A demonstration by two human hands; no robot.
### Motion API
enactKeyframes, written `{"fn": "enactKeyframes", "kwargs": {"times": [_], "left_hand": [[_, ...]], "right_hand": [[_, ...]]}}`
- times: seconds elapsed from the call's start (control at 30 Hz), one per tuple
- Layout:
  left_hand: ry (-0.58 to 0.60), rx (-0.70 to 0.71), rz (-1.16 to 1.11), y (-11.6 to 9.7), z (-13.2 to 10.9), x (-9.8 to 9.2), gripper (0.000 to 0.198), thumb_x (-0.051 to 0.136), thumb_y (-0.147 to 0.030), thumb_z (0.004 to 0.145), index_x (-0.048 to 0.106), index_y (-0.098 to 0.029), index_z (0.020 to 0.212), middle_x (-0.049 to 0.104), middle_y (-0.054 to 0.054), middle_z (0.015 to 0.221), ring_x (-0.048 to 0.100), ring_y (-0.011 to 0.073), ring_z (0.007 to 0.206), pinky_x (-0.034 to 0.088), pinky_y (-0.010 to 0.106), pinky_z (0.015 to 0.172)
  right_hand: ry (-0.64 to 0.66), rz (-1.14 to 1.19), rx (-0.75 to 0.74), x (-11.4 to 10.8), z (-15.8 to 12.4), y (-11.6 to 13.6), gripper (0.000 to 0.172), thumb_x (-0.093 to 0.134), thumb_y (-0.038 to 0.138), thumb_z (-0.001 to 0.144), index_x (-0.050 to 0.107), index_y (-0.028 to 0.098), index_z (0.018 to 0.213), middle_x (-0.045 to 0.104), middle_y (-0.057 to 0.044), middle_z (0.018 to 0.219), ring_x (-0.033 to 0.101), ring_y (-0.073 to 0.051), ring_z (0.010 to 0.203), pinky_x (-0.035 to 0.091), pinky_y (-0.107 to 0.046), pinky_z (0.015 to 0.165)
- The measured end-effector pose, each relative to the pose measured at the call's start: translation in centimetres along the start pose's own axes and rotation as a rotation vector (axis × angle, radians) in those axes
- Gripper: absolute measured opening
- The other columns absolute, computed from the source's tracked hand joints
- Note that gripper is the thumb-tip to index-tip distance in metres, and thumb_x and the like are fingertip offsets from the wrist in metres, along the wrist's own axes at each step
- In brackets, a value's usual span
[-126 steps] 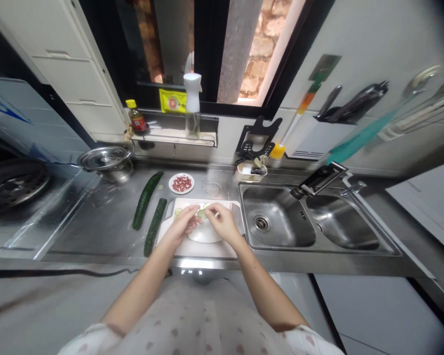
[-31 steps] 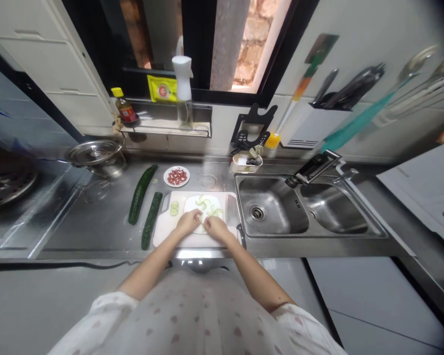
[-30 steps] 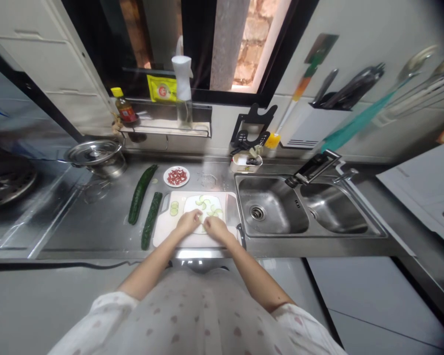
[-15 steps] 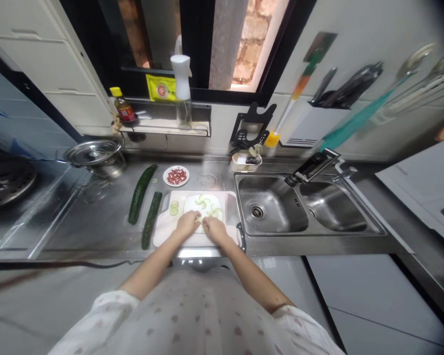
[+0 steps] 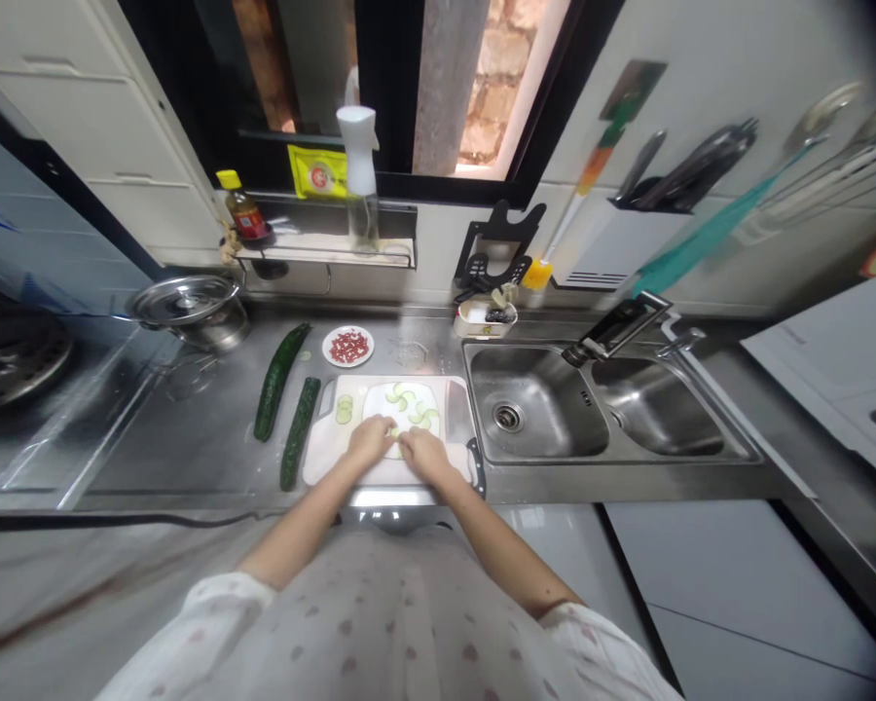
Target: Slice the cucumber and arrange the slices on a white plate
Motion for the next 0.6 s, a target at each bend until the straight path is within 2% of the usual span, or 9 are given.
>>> {"fn": "enactKeyframes", "kwargs": {"times": [0.6], "left_hand": [[-0.026,0.04,0.03,-0.17,-0.25,0.09,0.03,0.05,-0.028,0.089,0.062,-0.019,0.115,0.061,0.009,0.111,0.055,0.0213,0.105,0.041,0.03,0.09]], "right_hand": [[-0.058,-0.085,0.042,0.75,-0.08,0.58,0.03,0.036,0.025,0.096,0.063,0.019,0.108,0.06,-0.01,0.101,0.053,-0.021,0.092,0.034,-0.032,0.078]]}}
Point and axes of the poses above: each hand's wrist, its own z-axis towards the middle knuckle, its own x-axis out of the palm, y = z × x, the point moved 7 cm from there along z, towards the middle knuckle
